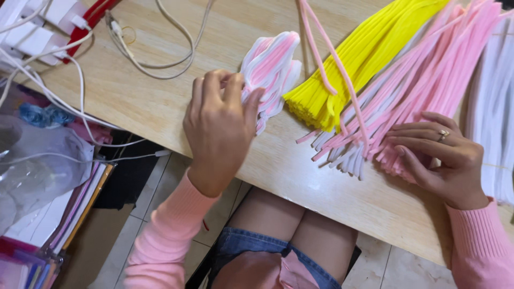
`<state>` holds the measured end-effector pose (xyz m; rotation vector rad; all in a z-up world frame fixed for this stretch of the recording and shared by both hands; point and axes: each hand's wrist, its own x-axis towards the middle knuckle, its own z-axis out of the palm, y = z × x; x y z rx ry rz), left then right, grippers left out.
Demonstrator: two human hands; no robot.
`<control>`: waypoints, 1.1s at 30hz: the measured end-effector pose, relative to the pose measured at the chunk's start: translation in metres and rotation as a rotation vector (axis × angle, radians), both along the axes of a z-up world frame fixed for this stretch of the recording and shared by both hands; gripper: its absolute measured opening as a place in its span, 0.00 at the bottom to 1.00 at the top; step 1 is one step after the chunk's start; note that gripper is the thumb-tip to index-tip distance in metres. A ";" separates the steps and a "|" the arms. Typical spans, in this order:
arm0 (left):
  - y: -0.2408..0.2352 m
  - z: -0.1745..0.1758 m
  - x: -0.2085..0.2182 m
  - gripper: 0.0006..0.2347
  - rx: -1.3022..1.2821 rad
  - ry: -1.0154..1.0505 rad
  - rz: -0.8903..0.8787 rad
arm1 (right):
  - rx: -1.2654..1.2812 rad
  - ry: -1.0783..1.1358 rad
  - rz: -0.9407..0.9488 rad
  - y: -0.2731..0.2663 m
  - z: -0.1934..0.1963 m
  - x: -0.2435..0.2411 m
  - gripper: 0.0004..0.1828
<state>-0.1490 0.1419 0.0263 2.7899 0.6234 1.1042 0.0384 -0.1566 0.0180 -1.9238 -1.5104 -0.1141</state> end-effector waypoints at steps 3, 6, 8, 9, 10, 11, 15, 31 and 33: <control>-0.032 0.015 0.024 0.12 -0.019 -0.095 -0.236 | 0.040 0.009 0.026 -0.001 -0.005 0.006 0.05; -0.081 0.018 0.068 0.10 -0.092 -0.086 -0.532 | 0.087 -0.005 -0.045 -0.004 -0.006 0.008 0.04; -0.111 -0.005 0.119 0.04 0.042 -0.183 -0.565 | 0.129 -0.018 -0.116 -0.007 -0.007 0.010 0.03; -0.127 -0.016 0.143 0.05 0.172 -0.284 -0.567 | 0.169 -0.030 -0.158 -0.007 -0.007 0.012 0.03; -0.135 -0.025 0.160 0.05 0.173 -0.294 -0.594 | 0.171 -0.040 -0.184 -0.008 -0.009 0.014 0.03; -0.144 -0.034 0.176 0.02 -0.006 -0.044 -0.641 | 0.228 -0.068 -0.248 -0.009 -0.011 0.016 0.02; -0.150 -0.048 0.192 0.17 -0.419 0.365 -0.710 | 0.303 -0.061 -0.473 -0.016 -0.018 0.024 0.02; -0.128 -0.055 0.190 0.08 -0.874 0.234 -0.759 | 0.333 0.272 -0.438 -0.010 -0.024 0.024 0.15; -0.131 -0.058 0.188 0.07 -1.054 0.043 -0.862 | 0.351 0.176 -0.381 -0.012 -0.026 0.026 0.19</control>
